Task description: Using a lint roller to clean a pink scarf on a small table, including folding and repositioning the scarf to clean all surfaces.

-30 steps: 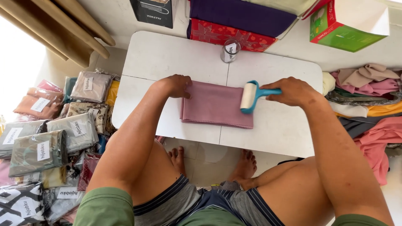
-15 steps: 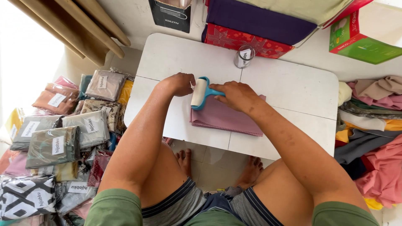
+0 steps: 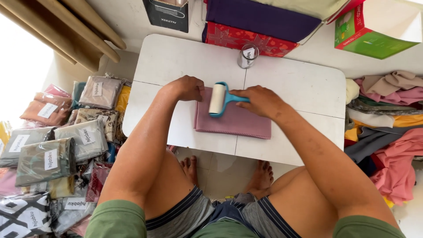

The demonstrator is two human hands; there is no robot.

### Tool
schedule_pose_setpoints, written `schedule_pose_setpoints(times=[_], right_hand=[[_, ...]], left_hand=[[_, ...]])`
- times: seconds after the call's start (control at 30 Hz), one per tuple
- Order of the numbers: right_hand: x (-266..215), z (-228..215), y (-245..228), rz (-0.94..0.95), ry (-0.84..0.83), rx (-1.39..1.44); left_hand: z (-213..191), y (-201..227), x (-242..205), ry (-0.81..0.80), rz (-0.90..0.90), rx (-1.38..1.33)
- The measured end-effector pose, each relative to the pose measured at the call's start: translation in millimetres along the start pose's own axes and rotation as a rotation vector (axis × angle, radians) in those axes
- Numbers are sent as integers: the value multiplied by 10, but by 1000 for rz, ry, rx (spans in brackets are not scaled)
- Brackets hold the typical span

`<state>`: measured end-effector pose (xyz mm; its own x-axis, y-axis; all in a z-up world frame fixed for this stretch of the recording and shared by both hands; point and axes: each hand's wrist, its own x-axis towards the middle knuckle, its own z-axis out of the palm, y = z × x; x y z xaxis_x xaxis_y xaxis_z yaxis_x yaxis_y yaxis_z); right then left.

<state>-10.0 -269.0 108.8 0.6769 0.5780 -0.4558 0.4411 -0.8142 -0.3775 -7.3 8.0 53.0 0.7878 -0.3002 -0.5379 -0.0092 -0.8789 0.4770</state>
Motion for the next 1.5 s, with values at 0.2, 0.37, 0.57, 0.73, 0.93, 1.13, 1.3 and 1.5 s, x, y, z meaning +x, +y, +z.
schedule_pose_setpoints(times=[0.2, 0.37, 0.57, 0.73, 0.93, 1.13, 1.3, 1.5], right_hand=[[-483, -125, 655, 217, -35, 118], [-826, -215, 1180, 417, -27, 20], [-1091, -397, 490, 399, -8, -156], [-681, 262, 518, 246, -93, -362], [-262, 534, -153, 17, 3, -289], [-6, 683, -388, -158, 102, -206], [-48, 636, -219, -160, 47, -45], [-512, 135, -12, 45, -117, 13]], left_hand=[[478, -328, 567, -102, -25, 123], [491, -367, 689, -85, -26, 111], [408, -311, 657, -68, -45, 140], [335, -375, 574, -36, -55, 136], [352, -497, 574, -11, -104, 83], [230, -299, 314, 10, -41, 40], [256, -203, 191, -69, -40, -10], [619, -426, 730, -178, -96, 243]])
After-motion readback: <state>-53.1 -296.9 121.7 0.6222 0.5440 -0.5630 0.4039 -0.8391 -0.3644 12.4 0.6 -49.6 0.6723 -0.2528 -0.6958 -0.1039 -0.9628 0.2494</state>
